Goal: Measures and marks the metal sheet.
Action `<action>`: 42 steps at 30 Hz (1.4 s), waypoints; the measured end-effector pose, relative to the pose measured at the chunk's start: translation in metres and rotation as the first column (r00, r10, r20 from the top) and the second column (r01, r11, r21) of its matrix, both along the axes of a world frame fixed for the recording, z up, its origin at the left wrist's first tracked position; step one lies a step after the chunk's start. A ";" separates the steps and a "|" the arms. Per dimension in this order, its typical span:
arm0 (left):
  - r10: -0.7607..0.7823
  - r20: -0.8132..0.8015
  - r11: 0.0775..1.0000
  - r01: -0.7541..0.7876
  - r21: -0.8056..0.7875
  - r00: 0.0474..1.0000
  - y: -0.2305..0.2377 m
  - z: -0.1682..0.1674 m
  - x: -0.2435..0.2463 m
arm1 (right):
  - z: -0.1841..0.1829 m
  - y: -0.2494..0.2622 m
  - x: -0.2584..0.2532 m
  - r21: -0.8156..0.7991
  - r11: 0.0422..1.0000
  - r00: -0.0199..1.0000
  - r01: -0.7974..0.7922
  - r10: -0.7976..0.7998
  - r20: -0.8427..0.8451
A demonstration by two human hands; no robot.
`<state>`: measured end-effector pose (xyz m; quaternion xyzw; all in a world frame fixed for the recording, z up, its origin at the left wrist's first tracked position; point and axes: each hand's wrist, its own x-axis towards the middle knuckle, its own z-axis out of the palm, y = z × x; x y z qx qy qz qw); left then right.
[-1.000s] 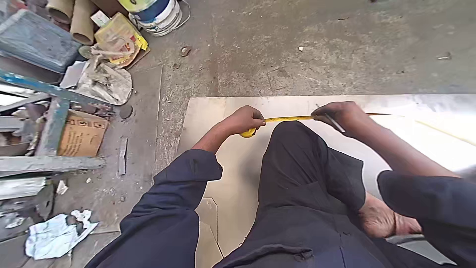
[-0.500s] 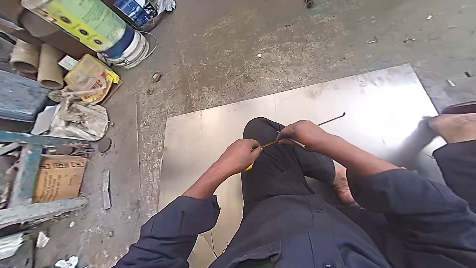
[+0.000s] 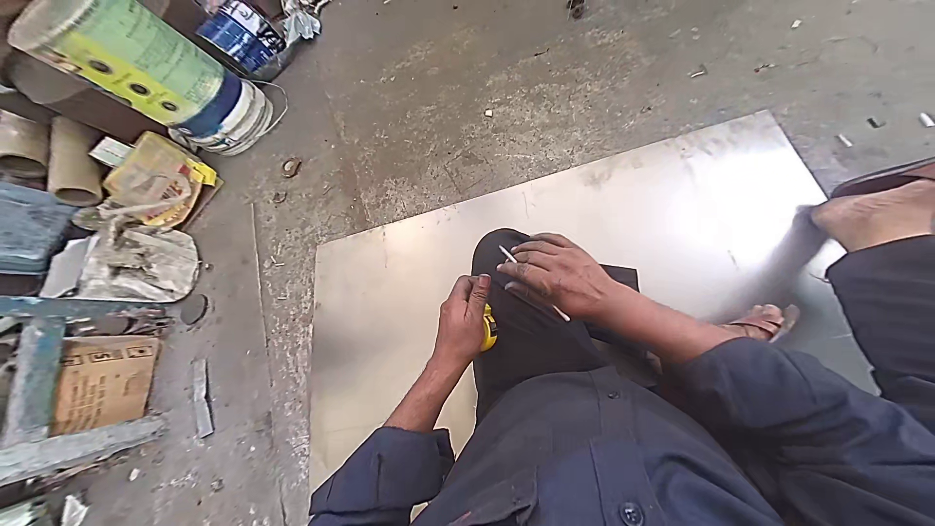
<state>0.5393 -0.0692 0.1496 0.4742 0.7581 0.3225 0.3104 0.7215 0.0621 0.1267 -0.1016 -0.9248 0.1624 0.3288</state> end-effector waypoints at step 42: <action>0.272 -0.751 0.917 -0.398 0.014 0.601 -0.223 -0.215 -0.149 | -0.136 0.099 -0.309 -0.121 0.505 0.397 -0.855 0.785 0.475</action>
